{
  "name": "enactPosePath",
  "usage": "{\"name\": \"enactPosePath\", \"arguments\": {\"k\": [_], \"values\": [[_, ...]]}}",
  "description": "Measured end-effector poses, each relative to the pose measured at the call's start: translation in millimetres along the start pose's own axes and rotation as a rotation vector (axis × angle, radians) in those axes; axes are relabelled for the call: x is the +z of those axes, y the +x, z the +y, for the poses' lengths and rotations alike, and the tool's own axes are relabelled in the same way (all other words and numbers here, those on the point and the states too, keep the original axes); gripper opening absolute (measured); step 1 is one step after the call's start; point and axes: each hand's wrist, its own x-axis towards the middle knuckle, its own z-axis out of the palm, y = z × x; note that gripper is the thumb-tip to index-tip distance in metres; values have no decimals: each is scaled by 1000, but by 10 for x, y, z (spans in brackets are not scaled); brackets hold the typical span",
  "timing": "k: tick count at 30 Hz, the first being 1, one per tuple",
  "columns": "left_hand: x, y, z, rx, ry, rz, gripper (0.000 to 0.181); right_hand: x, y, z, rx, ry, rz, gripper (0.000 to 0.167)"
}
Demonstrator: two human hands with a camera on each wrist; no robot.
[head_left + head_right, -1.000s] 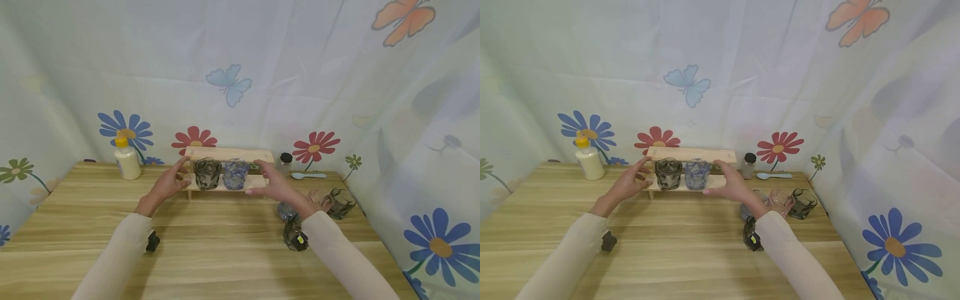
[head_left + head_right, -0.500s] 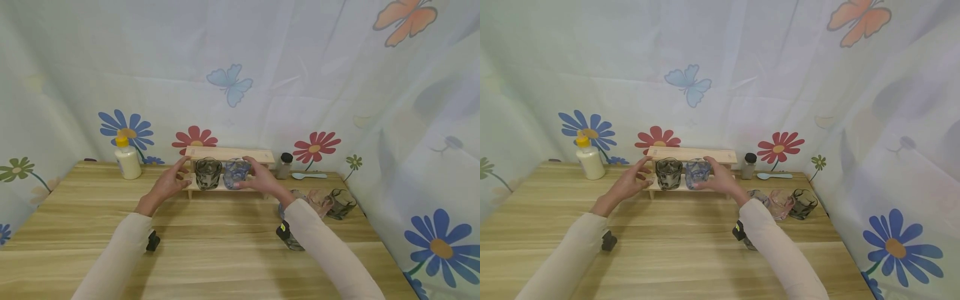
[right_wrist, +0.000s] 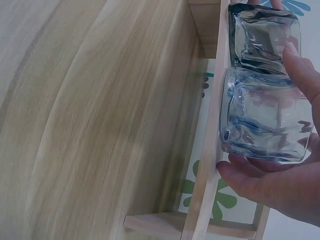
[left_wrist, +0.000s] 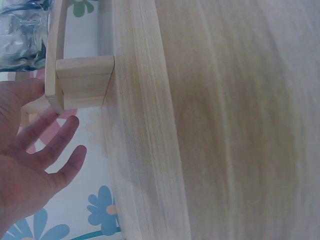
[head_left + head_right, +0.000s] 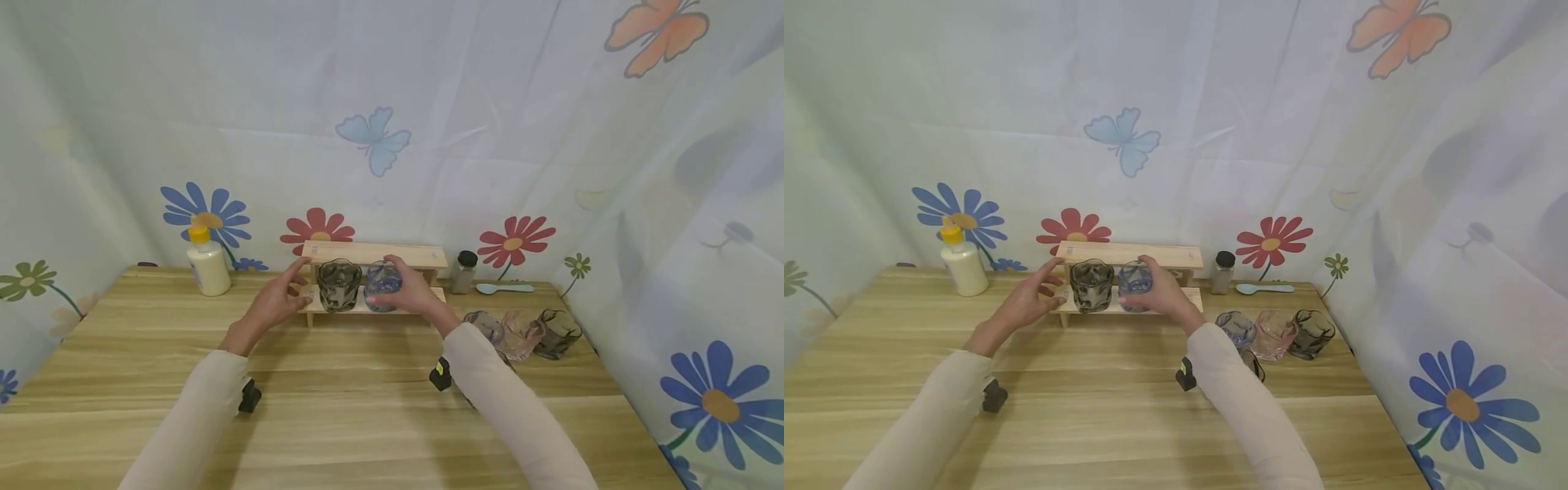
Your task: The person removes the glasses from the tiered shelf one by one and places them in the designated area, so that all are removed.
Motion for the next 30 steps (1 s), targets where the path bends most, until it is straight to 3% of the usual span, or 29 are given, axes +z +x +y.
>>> {"name": "enactPosePath", "arguments": {"k": [30], "values": [[0, 8, -7, 18, -4, 9, 82, 134, 60, -14, 45, -36, 126, 93]]}}
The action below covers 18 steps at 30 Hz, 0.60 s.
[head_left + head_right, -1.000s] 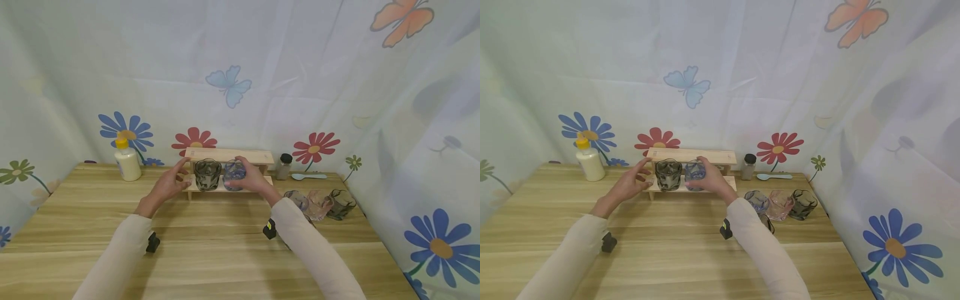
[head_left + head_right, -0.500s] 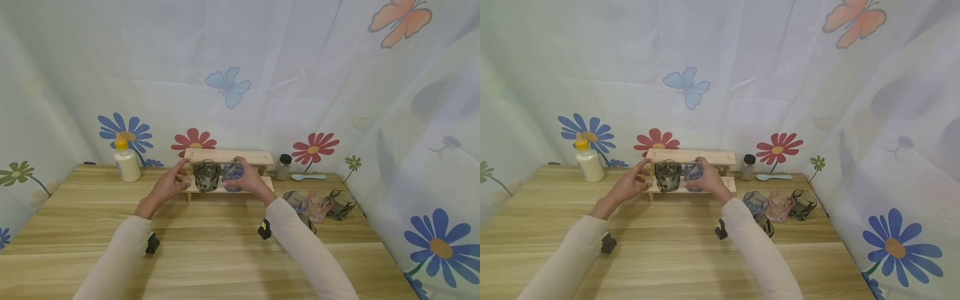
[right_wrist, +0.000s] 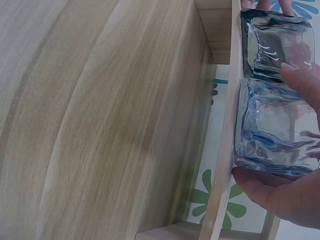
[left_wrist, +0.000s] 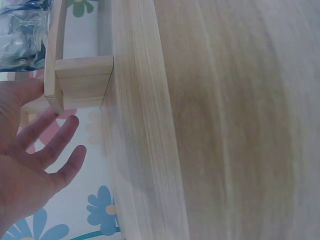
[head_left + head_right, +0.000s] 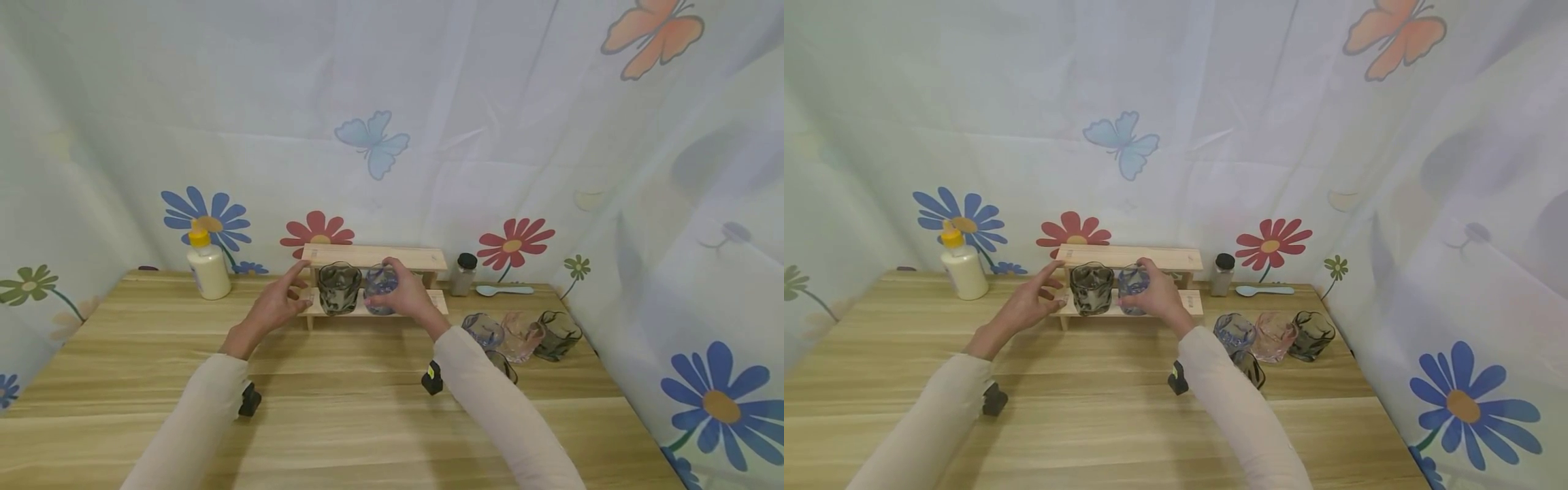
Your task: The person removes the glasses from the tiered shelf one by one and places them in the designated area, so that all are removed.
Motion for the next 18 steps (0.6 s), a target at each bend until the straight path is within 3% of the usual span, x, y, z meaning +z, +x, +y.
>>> {"name": "enactPosePath", "arguments": {"k": [18], "values": [[-11, -19, 3, -1, 3, -5, 82, -175, -138, 24, -15, -40, 5, 89]]}}
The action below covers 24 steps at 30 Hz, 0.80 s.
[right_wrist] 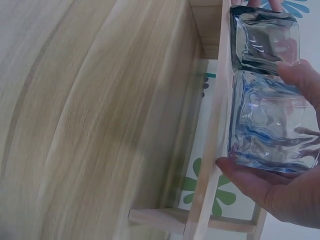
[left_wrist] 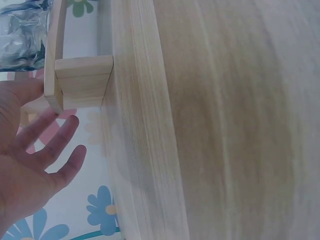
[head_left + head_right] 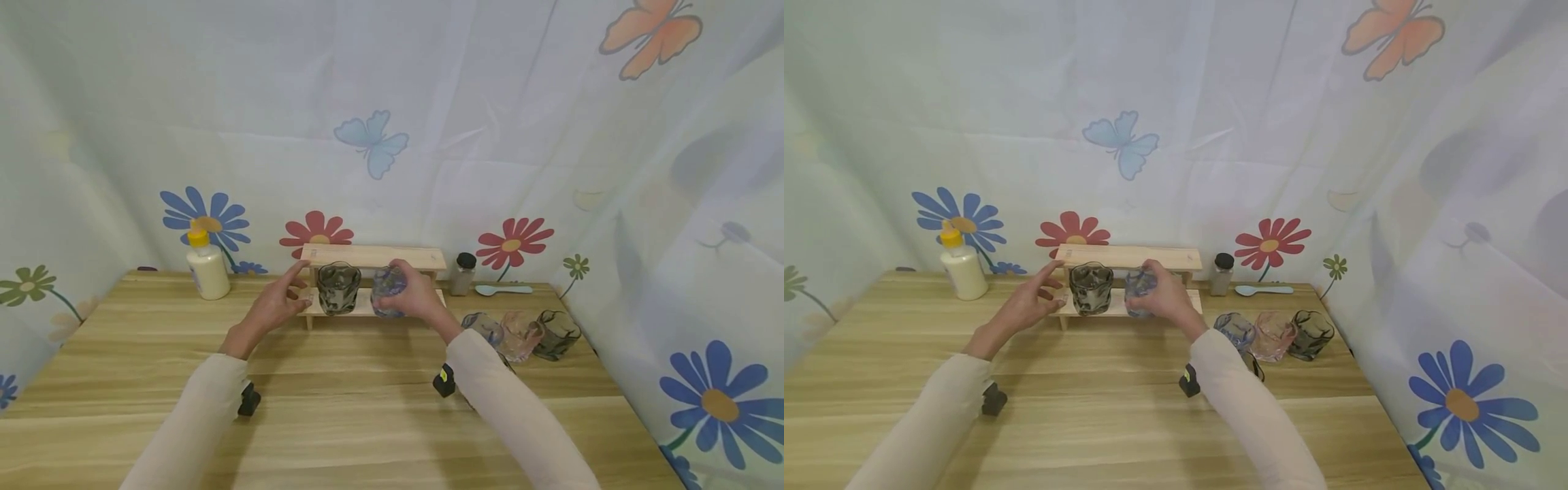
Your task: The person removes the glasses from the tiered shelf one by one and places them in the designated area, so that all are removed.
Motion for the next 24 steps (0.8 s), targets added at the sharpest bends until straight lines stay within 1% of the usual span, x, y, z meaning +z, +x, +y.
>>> {"name": "enactPosePath", "arguments": {"k": [5, 12, 16, 19, 24], "values": [[18, -6, -2, -2, -14, 2, 82, -64, -51, 25, -11, -19, 12, 87], [17, 10, -1, 6, -8, 10, 82, -231, -157, -20, 3, -39, 21, 87], [15, 4, 7, 9, -11, 14, 82, -321, -203, -22, -5, -17, 18, 86], [11, -1, 6, 13, -15, 14, 82, -378, -226, 5, -17, -12, 29, 85], [11, -3, 0, 17, -18, 8, 81, -483, -295, 39, -10, -37, 51, 83]]}}
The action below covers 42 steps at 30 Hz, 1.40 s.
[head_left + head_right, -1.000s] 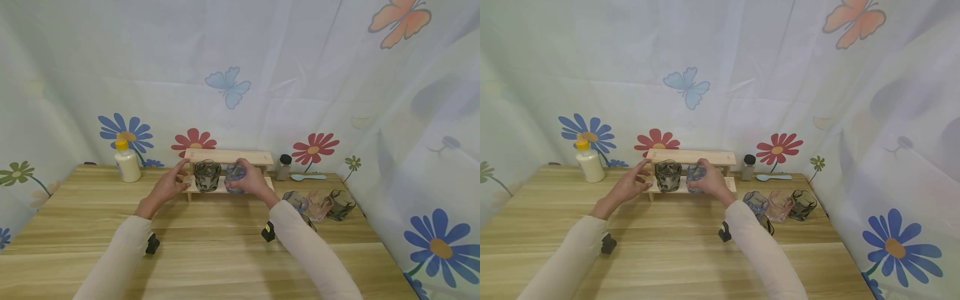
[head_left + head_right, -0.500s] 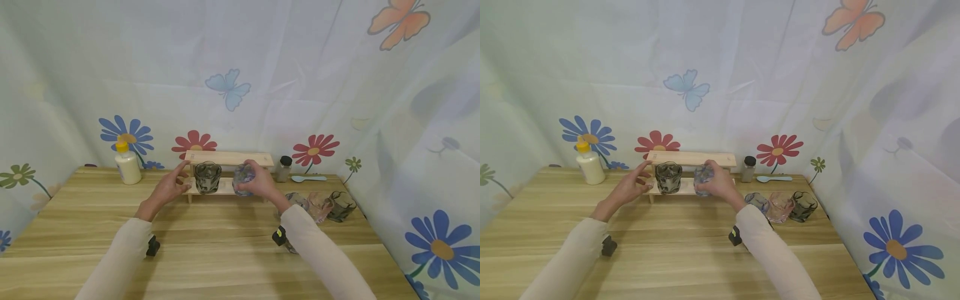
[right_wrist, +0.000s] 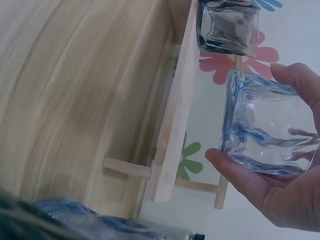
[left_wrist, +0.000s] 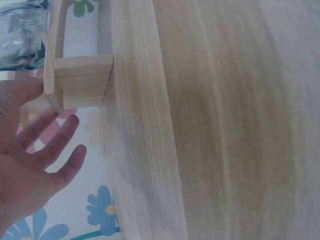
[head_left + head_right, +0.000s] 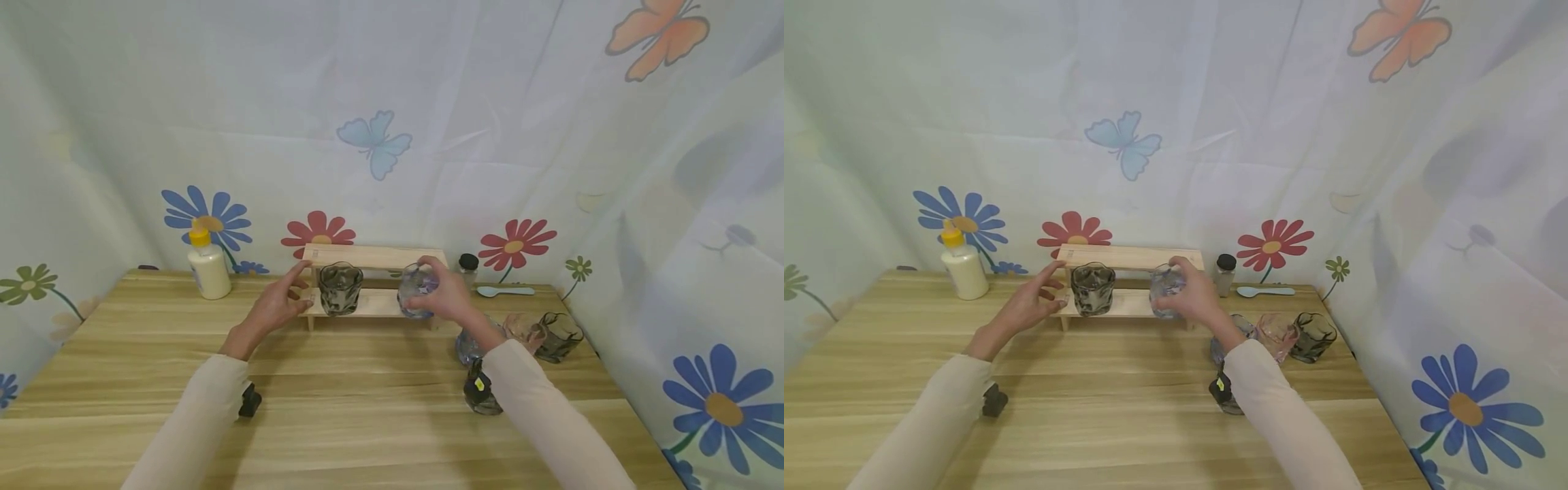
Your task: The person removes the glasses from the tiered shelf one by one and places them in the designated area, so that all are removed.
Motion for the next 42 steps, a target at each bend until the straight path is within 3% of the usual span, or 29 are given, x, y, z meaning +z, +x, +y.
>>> {"name": "enactPosePath", "arguments": {"k": [12, 27, 42], "values": [[16, 6, -25, 20, 5, 14, 81, -270, -231, 136, -33, 12, 36, 83], [13, -6, -6, 15, 5, 13, 81, -552, -548, 294, 64, -46, 39, 87], [11, -1, -17, 17, 6, 10, 82, -691, -809, 565, 90, -108, 98, 89]]}}
